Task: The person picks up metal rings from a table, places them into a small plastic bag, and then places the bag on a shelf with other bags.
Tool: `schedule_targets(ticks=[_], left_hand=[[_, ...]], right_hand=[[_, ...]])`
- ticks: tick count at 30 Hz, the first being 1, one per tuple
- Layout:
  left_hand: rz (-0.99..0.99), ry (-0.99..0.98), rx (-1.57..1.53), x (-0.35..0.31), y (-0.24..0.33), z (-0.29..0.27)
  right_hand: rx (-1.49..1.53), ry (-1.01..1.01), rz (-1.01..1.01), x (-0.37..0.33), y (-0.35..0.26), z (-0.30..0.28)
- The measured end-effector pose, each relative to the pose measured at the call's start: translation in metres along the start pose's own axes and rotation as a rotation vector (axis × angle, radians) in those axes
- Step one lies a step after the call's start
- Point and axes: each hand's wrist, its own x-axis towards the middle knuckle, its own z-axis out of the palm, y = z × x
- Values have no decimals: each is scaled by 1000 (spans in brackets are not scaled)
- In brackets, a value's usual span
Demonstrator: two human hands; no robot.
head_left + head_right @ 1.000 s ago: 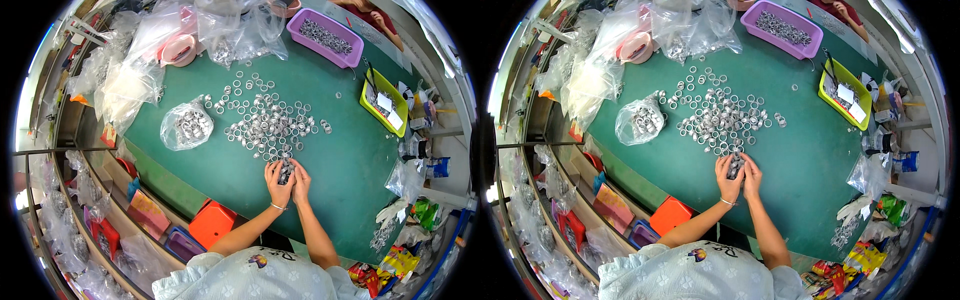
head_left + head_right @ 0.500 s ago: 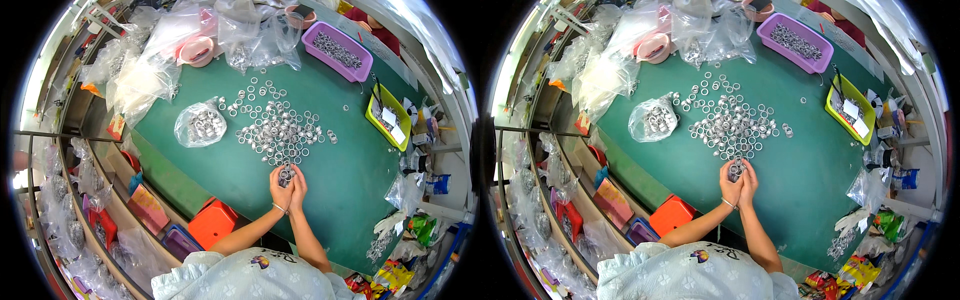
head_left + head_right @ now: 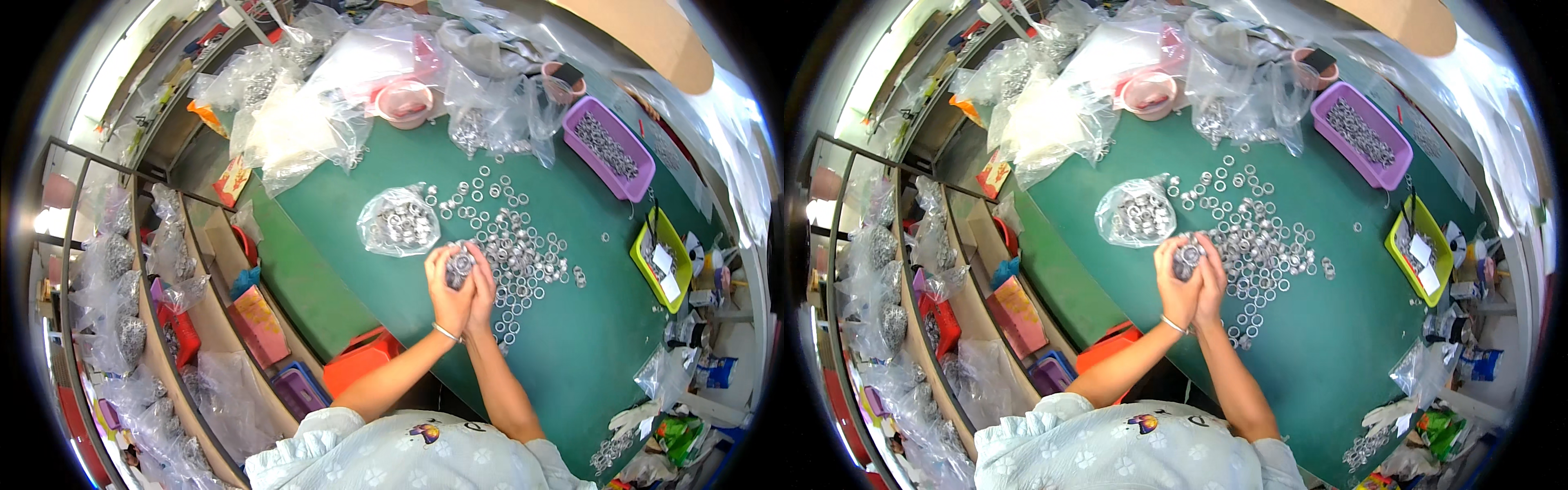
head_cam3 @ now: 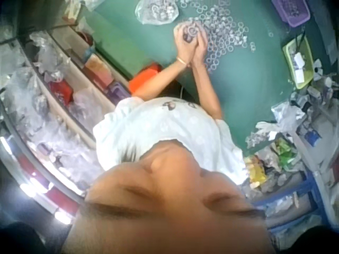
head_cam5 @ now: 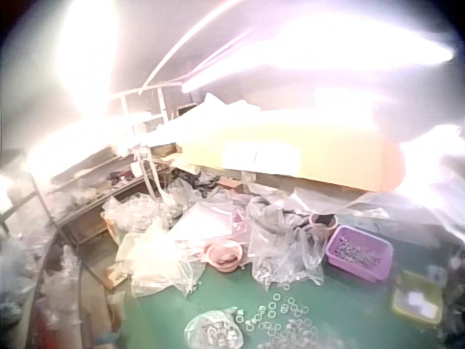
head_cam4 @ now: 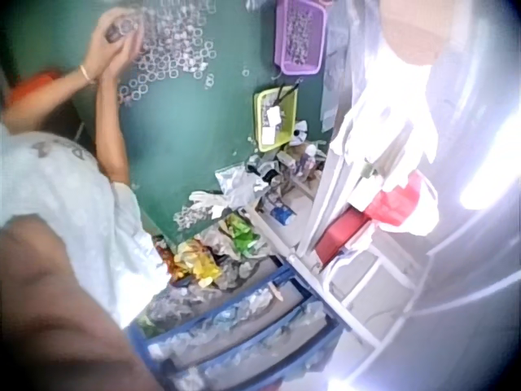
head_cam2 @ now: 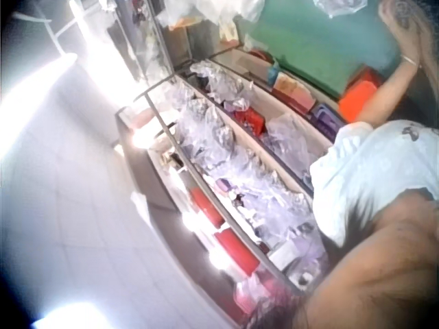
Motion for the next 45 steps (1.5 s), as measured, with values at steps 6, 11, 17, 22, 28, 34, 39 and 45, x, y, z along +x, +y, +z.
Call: schedule_targets(ticks=[6,11,17,22,28,34,39,45], left_hand=[[18,99,130,87,-48,-27],[-88,-94,103,116,-87,-49],[187,-51,236,54,-32,-64],[67,-766,355,-41,-76,-31],[127,-464,535,-24,-119,41],[152,-512,486,-27,-114,62],[127,-364,296,-33,-120,74],[77,-283,79,-36,-115,83]], right_hand=[[-69,-33,76,67,44,67],[-320,-75,125,92,74,49],[-604,-173,182,48,-22,-38],[-1610,301,-640,70,-80,-187],[-1774,229,-267,104,-82,-214],[-1642,117,-457,90,-41,-163],[-1375,162,-305,78,-34,-145],[-932,159,-137,64,-12,-154]])
